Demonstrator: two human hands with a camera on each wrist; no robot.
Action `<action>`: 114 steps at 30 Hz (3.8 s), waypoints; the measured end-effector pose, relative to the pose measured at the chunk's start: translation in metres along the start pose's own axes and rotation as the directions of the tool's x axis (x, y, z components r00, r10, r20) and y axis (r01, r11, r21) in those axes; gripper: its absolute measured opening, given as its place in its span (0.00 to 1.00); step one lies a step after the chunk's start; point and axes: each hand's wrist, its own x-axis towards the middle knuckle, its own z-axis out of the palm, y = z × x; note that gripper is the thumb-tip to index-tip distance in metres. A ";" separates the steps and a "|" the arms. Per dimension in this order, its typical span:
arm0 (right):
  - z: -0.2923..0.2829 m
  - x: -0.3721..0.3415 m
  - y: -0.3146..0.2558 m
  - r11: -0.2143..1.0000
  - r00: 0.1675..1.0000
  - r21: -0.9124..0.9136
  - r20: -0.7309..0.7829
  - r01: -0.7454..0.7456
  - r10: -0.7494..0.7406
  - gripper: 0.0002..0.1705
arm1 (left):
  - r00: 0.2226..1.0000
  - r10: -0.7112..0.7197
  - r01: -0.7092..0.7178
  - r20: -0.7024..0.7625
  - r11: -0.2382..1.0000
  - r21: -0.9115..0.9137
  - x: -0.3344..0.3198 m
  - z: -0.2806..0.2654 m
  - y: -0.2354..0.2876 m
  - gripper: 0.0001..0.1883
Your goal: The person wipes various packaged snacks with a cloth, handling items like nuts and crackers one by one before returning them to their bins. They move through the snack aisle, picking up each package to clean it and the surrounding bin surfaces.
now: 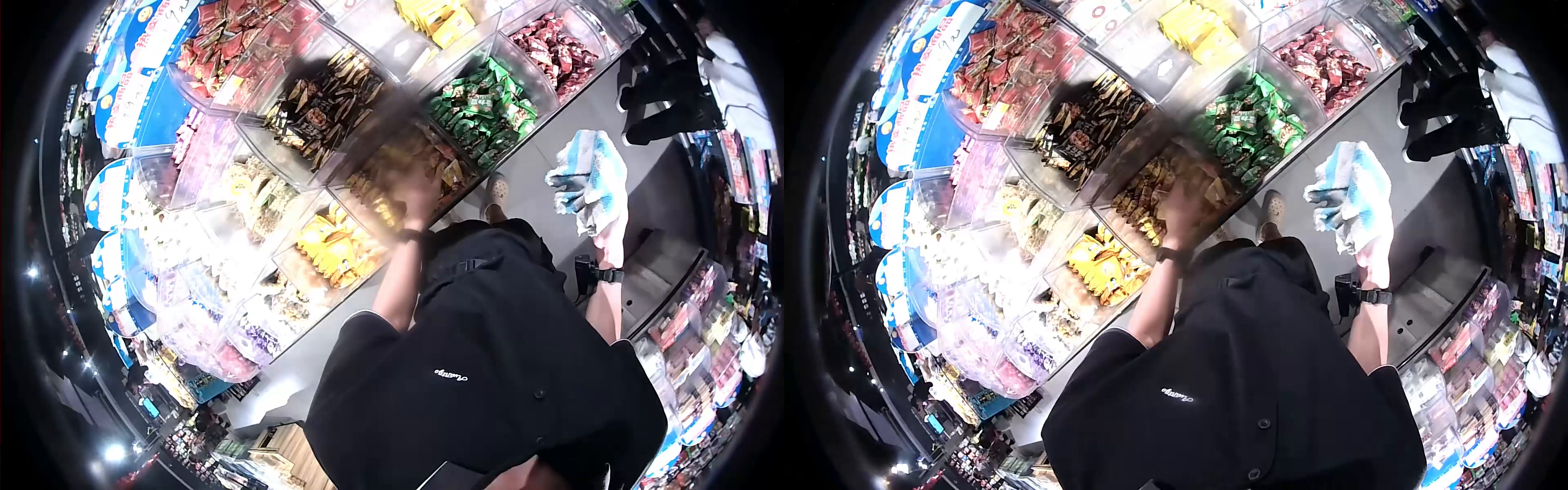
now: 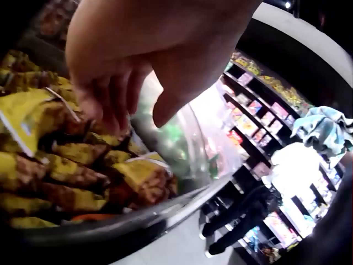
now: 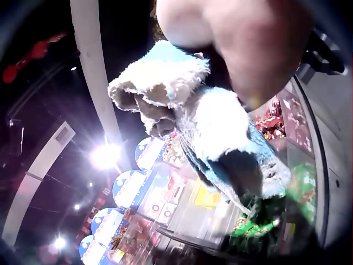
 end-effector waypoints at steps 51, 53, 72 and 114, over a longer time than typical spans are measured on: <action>0.129 0.023 0.027 0.805 0.871 -0.542 0.487 0.242 0.066 0.18 | 0.957 -0.108 0.285 0.269 0.178 -0.942 0.010 -0.108 0.171 0.20; 0.111 0.027 0.032 0.887 0.897 -0.433 0.439 0.159 0.053 0.19 | 0.964 -0.149 0.262 0.218 0.432 -0.863 0.017 -0.108 0.146 0.19; -0.044 0.019 -0.037 0.973 0.947 -0.008 -0.228 0.231 -0.227 0.32 | 0.915 -0.314 0.209 0.252 0.906 0.369 0.030 -0.051 0.113 0.23; 0.084 -0.017 -0.011 0.112 0.756 -0.780 0.543 0.615 -0.366 0.17 | 0.650 0.139 0.623 0.747 0.464 -0.629 0.039 -0.076 0.238 0.13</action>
